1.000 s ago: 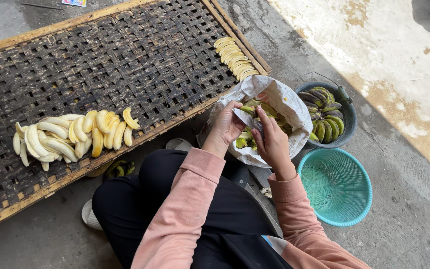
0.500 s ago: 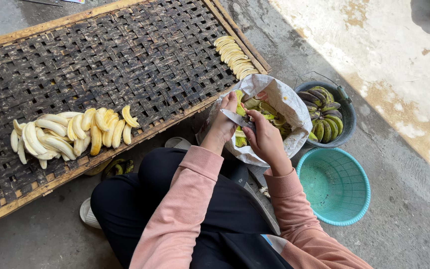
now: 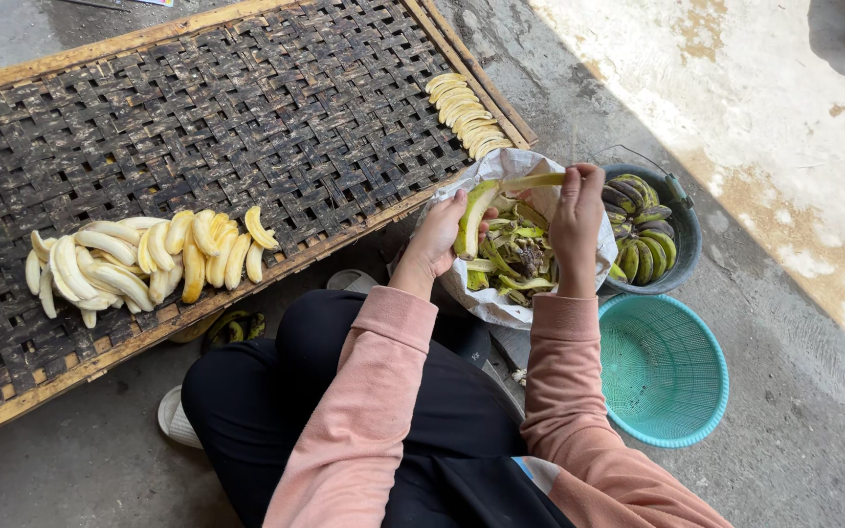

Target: The person sits in front of a woven bamboo tray and peels green bananas with a knife, placing each peeled banana onto the tray and dropping the peels into a sack beside them. They take unpeeled bananas from a bunch on the tray and continue peeling one at a time.

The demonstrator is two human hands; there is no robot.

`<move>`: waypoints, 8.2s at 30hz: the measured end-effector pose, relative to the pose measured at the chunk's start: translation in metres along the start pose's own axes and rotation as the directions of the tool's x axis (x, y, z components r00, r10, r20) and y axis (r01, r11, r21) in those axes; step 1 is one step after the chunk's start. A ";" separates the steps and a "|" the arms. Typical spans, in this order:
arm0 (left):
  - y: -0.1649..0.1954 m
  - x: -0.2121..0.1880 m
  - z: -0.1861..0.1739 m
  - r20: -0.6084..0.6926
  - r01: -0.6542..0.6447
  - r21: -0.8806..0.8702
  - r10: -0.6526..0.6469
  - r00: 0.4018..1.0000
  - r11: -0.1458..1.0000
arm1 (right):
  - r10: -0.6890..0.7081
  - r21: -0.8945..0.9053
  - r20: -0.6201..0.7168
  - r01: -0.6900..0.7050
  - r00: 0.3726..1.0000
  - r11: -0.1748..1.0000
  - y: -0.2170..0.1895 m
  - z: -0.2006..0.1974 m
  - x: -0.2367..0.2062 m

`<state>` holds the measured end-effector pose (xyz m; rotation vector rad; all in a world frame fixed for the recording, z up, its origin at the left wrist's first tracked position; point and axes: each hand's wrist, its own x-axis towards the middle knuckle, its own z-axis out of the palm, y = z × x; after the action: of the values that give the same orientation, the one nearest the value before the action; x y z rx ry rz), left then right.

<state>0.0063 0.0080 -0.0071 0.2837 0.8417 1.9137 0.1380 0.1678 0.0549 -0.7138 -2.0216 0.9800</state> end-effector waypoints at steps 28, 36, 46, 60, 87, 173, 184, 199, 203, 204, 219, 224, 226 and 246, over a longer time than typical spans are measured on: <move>-0.001 0.015 0.000 -0.263 -0.516 -0.407 0.444 0.857 0.754 | 0.401 0.642 0.163 -0.405 0.901 0.651 0.039 0.031 -0.041; -0.027 0.029 0.000 -0.312 -0.400 -0.352 0.297 0.903 0.847 | 0.343 0.244 0.364 -0.444 0.866 0.862 0.003 0.026 -0.061; -0.020 0.016 -0.005 0.021 -0.143 -0.030 0.144 0.989 0.989 | -0.231 -0.165 0.024 0.232 0.973 0.959 -0.027 0.042 -0.064; -0.021 0.004 0.005 0.136 -0.167 0.955 0.138 0.981 0.246 | 0.146 0.272 0.399 -0.269 0.905 0.924 0.004 0.011 -0.055; 0.016 0.016 -0.011 -0.283 -0.486 -0.473 0.396 0.873 0.734 | 0.134 0.115 0.204 -0.159 0.970 0.981 -0.011 0.004 -0.061; 0.122 0.093 -0.126 -0.151 0.412 0.861 0.623 0.767 -0.298 | 0.481 -0.599 -0.006 -0.388 0.876 0.700 0.246 -0.117 0.109; 0.011 0.112 0.048 -0.145 0.033 0.906 0.237 0.961 0.421 | 0.286 0.160 -0.448 -0.239 0.847 0.958 0.172 -0.144 0.035; -0.024 0.029 0.067 0.104 -0.323 0.911 0.614 0.782 0.258 | -0.051 0.294 0.272 -0.033 0.961 0.955 -0.023 -0.025 -0.045; -0.007 0.006 0.067 0.317 -0.383 0.924 0.552 0.771 0.004 | -0.207 0.116 0.269 0.181 0.941 0.977 -0.049 -0.021 -0.039; -0.004 0.002 0.067 0.379 -0.413 0.909 0.536 0.755 -0.060 | -0.189 0.104 0.269 0.167 0.944 0.980 -0.053 -0.020 -0.040; 0.012 -0.023 0.067 0.563 -0.454 0.810 0.707 0.427 -0.371 | 0.236 0.703 0.271 -0.360 0.933 0.614 -0.054 0.010 -0.046; 0.011 -0.023 0.066 0.388 -0.647 0.762 0.776 0.497 0.033 | -0.001 0.635 0.764 -0.752 0.645 -0.178 -0.041 -0.008 -0.033; 0.005 -0.016 0.065 0.245 -0.725 0.599 0.783 0.571 0.341 | 0.041 0.580 0.810 -0.789 0.585 -0.202 -0.027 -0.004 -0.036; -0.016 0.012 0.050 0.124 -0.589 0.051 0.580 0.805 0.807 | 0.126 0.418 0.216 -0.208 0.968 0.884 -0.015 0.015 -0.044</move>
<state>0.0378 0.0444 0.0171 0.7664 0.8290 2.4098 0.1477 0.1210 0.0432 -0.5707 -1.8096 1.5927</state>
